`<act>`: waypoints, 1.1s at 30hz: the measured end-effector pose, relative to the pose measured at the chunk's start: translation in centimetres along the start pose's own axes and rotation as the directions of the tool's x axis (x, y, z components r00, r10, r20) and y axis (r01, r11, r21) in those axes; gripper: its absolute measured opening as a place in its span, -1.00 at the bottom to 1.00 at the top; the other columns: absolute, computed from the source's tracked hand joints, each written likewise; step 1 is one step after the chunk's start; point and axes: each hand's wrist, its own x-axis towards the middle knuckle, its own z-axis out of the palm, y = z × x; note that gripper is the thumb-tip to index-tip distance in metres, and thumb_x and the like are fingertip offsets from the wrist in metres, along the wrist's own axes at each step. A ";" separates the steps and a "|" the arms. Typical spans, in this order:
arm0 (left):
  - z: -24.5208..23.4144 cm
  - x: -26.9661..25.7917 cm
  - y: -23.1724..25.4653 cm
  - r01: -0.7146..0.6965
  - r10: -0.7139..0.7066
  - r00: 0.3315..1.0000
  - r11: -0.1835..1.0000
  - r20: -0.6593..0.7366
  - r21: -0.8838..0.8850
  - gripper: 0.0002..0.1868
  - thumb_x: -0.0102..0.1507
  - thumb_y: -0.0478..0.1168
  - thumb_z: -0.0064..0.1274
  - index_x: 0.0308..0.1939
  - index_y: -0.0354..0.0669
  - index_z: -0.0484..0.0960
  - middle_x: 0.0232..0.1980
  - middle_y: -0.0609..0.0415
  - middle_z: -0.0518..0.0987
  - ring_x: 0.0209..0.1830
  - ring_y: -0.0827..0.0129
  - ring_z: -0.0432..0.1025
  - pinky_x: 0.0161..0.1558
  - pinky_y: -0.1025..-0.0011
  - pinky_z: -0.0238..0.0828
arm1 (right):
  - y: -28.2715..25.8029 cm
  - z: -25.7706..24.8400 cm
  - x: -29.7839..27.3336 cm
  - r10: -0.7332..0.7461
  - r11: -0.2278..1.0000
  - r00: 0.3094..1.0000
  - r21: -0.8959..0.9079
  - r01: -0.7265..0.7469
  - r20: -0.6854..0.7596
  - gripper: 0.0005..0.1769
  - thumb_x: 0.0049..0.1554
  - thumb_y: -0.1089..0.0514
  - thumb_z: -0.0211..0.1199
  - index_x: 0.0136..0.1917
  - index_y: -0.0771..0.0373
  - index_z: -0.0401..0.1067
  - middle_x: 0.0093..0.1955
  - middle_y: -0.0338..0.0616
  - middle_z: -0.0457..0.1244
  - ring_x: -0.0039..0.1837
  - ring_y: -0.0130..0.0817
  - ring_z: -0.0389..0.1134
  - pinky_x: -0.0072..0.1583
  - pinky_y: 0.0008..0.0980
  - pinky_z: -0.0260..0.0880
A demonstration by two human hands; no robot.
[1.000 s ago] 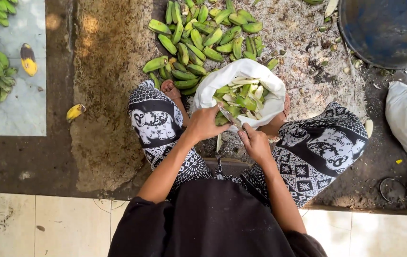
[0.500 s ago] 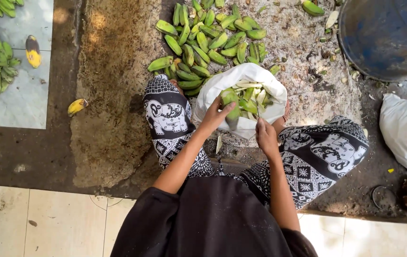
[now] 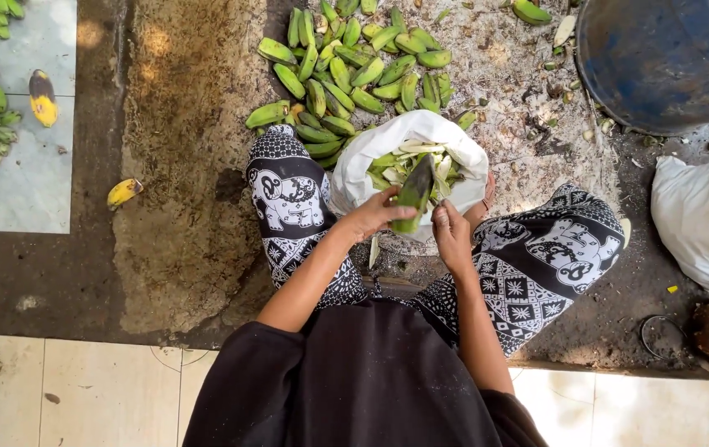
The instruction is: The person sits on the ground and peels green bananas using a knife. They hold the banana in their left hand and use the knife in their right hand to remove the peel, placing the peeled fruit into a white sack.
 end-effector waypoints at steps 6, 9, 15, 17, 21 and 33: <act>-2.1 3.5 -4.1 -0.180 0.184 0.983 0.936 0.016 0.302 -0.08 0.33 0.04 0.18 0.53 -0.36 0.01 0.34 -0.48 0.36 0.29 -0.23 0.38 0.20 -0.20 0.40 | 1.0 -0.2 0.7 0.038 0.996 0.994 -0.085 -0.029 0.106 -0.66 0.40 0.05 -0.03 -0.15 0.24 0.36 -0.49 0.06 0.15 -0.34 -0.17 0.14 -0.15 -0.12 0.25; -0.4 2.7 -1.0 -0.080 0.153 0.980 0.884 -0.125 0.461 0.17 0.26 0.41 0.03 0.57 -0.40 -0.10 0.43 -0.53 0.24 0.33 -0.27 0.34 0.29 -0.19 0.32 | 0.3 -0.2 1.4 0.043 0.996 0.992 -0.087 -0.032 0.123 -0.67 0.40 0.05 -0.03 -0.14 0.20 0.38 -0.51 -0.01 0.15 -0.36 -0.16 0.14 -0.16 -0.15 0.24; -0.1 3.5 0.8 -0.106 0.323 0.937 0.622 -0.131 0.776 -0.02 0.29 0.26 0.06 0.50 -0.42 0.13 0.17 -0.51 0.51 0.09 -0.33 0.50 0.01 -0.18 0.50 | -0.2 -0.8 3.0 0.045 0.994 0.986 -0.108 -0.028 0.158 -0.67 0.40 0.03 -0.01 -0.16 0.20 0.33 -0.50 0.03 0.18 -0.32 -0.22 0.18 -0.13 -0.17 0.27; -1.5 4.2 -0.1 -0.099 0.340 0.934 0.544 -0.111 0.833 -0.08 0.25 0.23 0.11 0.46 -0.37 0.24 0.15 -0.43 0.55 0.07 -0.27 0.52 -0.02 -0.13 0.51 | -1.4 -1.4 3.7 0.032 0.989 0.982 -0.151 -0.003 0.187 -0.68 0.39 0.01 0.01 -0.14 0.20 0.33 -0.47 0.12 0.18 -0.32 -0.03 0.20 -0.13 -0.09 0.26; -2.6 4.7 0.0 -0.069 0.407 0.905 0.423 -0.122 0.904 -0.34 0.14 0.28 0.20 0.04 -0.18 0.58 -0.16 -0.19 0.66 -0.16 -0.13 0.61 -0.18 0.02 0.51 | -4.2 -2.2 5.2 0.005 0.968 0.954 -0.242 0.071 0.299 -0.64 0.36 -0.10 0.04 -0.13 0.18 0.32 -0.41 0.23 0.21 -0.24 0.39 0.27 -0.12 0.07 0.27; -3.6 2.5 2.2 -0.388 0.435 0.885 0.492 0.166 0.779 -0.45 0.22 0.22 0.20 -0.09 -0.22 0.62 -0.41 -0.13 0.62 -0.54 0.06 0.49 -0.42 0.23 0.47 | 0.5 -0.7 2.2 0.150 0.941 0.964 -0.332 -0.072 0.217 -0.47 0.34 -0.14 0.00 0.28 0.32 0.43 0.02 0.39 0.37 0.11 0.49 0.34 0.09 0.27 0.31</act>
